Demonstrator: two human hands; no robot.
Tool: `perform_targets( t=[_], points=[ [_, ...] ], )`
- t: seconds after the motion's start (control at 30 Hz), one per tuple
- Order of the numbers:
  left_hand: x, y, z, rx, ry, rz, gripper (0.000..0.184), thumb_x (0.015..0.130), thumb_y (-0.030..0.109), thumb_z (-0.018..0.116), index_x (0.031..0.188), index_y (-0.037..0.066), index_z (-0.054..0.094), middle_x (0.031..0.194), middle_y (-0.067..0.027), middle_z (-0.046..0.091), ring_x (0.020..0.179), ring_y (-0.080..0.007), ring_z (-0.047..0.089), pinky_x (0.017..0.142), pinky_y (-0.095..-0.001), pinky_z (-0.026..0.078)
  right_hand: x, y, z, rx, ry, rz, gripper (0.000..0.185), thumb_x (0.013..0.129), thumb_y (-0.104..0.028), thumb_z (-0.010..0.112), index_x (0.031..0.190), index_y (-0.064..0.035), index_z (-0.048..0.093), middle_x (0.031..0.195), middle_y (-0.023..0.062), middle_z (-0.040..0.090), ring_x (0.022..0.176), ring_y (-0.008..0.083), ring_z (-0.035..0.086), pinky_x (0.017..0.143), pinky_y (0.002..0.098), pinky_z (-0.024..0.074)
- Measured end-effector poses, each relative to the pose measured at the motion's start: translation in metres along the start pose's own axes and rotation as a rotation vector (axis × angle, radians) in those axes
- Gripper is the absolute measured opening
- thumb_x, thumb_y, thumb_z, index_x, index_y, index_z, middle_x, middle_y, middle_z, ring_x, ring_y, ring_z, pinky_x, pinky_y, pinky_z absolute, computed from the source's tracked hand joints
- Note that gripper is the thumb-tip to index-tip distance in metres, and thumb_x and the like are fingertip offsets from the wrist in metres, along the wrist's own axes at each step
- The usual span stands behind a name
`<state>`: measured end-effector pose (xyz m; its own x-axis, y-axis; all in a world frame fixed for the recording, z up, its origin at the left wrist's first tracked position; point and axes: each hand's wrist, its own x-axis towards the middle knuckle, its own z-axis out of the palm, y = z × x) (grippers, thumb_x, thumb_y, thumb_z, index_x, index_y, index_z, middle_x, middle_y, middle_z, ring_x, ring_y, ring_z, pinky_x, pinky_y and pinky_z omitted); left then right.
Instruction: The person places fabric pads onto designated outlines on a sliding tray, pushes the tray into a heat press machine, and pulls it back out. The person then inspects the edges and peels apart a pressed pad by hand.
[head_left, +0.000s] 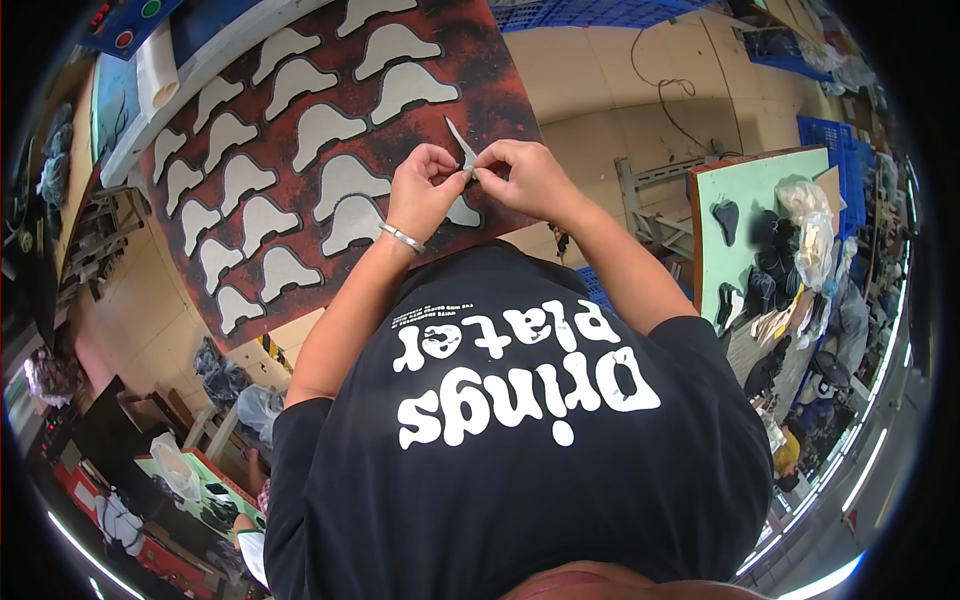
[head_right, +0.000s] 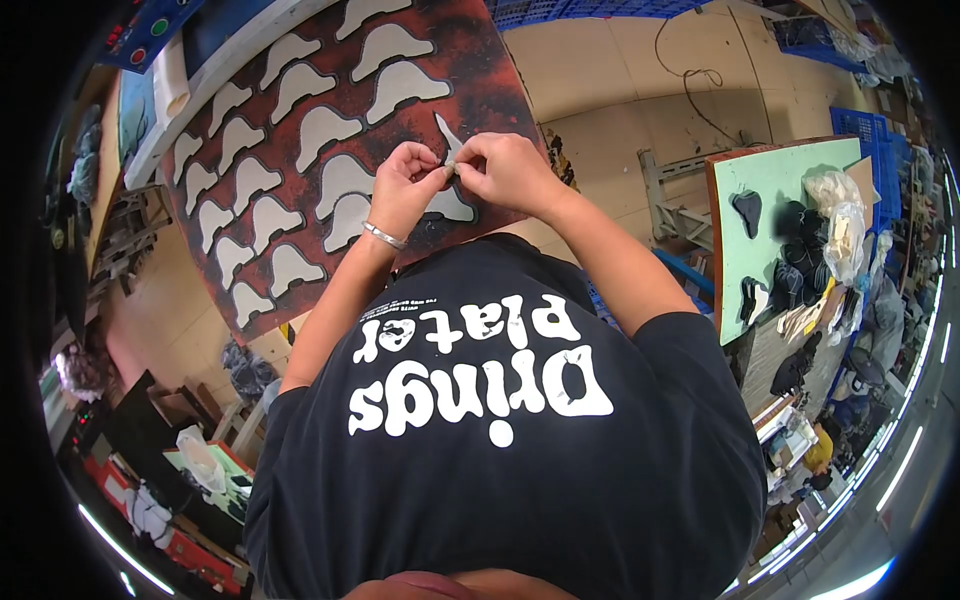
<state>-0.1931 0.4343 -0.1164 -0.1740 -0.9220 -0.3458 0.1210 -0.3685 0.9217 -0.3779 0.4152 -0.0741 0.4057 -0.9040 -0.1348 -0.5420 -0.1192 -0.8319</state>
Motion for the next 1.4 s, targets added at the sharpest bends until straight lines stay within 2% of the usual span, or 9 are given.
perform_targets(
  t=[0.1,0.27,0.37,0.57,0.67,0.9,1.1,1.2,1.4],
  points=[
    [-0.002,0.003,0.000,-0.016,-0.014,-0.010,0.022,0.080,0.002,0.070,0.092,0.001,0.053,0.083,-0.0021,0.060,0.075,-0.0071,0.058,0.066,-0.0206,0.048,0.003,0.012,0.000,0.327,-0.104,0.119,0.017,0.082,-0.013,0.065,0.088,0.0030,0.067,0.080,0.0101,0.069,0.072,0.0143,0.064,0.067,0.0279,0.0504],
    [-0.005,0.003,-0.001,-0.011,-0.053,-0.019,0.021,0.081,0.002,0.069,0.094,0.001,0.052,0.082,-0.0024,0.060,0.072,-0.0074,0.058,0.065,-0.0199,0.048,0.005,0.022,-0.003,0.429,-0.233,0.152,0.021,0.086,-0.016,0.064,0.091,0.0041,0.066,0.080,0.0060,0.067,0.073,0.0091,0.059,0.069,0.0259,0.0484],
    [-0.007,0.004,-0.002,0.000,-0.070,-0.024,0.021,0.081,0.002,0.069,0.094,0.001,0.052,0.083,-0.0029,0.061,0.073,-0.0076,0.059,0.064,-0.0200,0.048,0.005,0.024,-0.005,0.418,-0.286,0.138,0.020,0.088,-0.016,0.062,0.093,0.0031,0.066,0.081,0.0053,0.067,0.074,0.0087,0.058,0.069,0.0256,0.0475],
    [-0.007,0.001,-0.005,-0.026,-0.106,-0.079,0.021,0.083,-0.001,0.067,0.097,0.000,0.051,0.088,-0.0041,0.060,0.080,-0.0113,0.062,0.073,-0.0237,0.054,0.005,0.021,-0.008,0.344,-0.335,0.070,0.017,0.090,-0.014,0.058,0.096,0.0017,0.063,0.082,0.0056,0.065,0.075,0.0103,0.057,0.069,0.0274,0.0468],
    [-0.008,0.000,-0.004,-0.085,-0.089,-0.069,0.020,0.082,0.001,0.068,0.096,0.000,0.052,0.084,-0.0040,0.061,0.074,-0.0086,0.060,0.065,-0.0206,0.050,0.005,0.018,-0.008,0.282,-0.322,0.021,0.017,0.090,-0.013,0.056,0.097,0.0015,0.062,0.082,0.0074,0.065,0.076,0.0131,0.058,0.070,0.0291,0.0471],
    [-0.010,-0.002,-0.004,-0.114,-0.084,-0.053,0.020,0.083,0.000,0.066,0.096,0.000,0.052,0.085,-0.0043,0.061,0.075,-0.0093,0.061,0.067,-0.0215,0.052,0.004,0.015,-0.007,0.257,-0.337,0.003,0.017,0.091,-0.012,0.054,0.100,0.0012,0.061,0.086,0.0100,0.066,0.078,0.0166,0.060,0.073,0.0312,0.0487],
    [-0.010,-0.003,-0.009,-0.123,-0.043,-0.046,0.020,0.083,0.001,0.067,0.095,0.000,0.052,0.084,-0.0041,0.062,0.074,-0.0093,0.061,0.066,-0.0216,0.052,0.002,0.009,-0.004,0.396,-0.288,0.081,0.022,0.087,-0.012,0.061,0.104,0.0010,0.064,0.089,0.0112,0.069,0.080,0.0171,0.064,0.074,0.0299,0.0506],
    [-0.010,0.001,-0.008,-0.080,-0.016,-0.027,0.020,0.082,0.002,0.068,0.094,0.000,0.052,0.082,-0.0036,0.062,0.073,-0.0088,0.061,0.065,-0.0212,0.051,0.000,0.001,-0.006,0.136,-0.185,-0.011,0.022,0.085,-0.013,0.067,0.102,0.0009,0.066,0.087,0.0085,0.069,0.080,0.0138,0.064,0.075,0.0279,0.0514],
    [-0.010,0.000,-0.004,0.063,-0.002,0.045,0.021,0.080,0.004,0.071,0.091,0.001,0.053,0.080,-0.0026,0.061,0.071,-0.0074,0.059,0.062,-0.0209,0.049,0.001,-0.006,-0.009,0.032,-0.153,0.046,0.018,0.082,-0.012,0.069,0.093,0.0020,0.068,0.086,0.0131,0.071,0.077,0.0195,0.068,0.072,0.0294,0.0521]
  ],
)
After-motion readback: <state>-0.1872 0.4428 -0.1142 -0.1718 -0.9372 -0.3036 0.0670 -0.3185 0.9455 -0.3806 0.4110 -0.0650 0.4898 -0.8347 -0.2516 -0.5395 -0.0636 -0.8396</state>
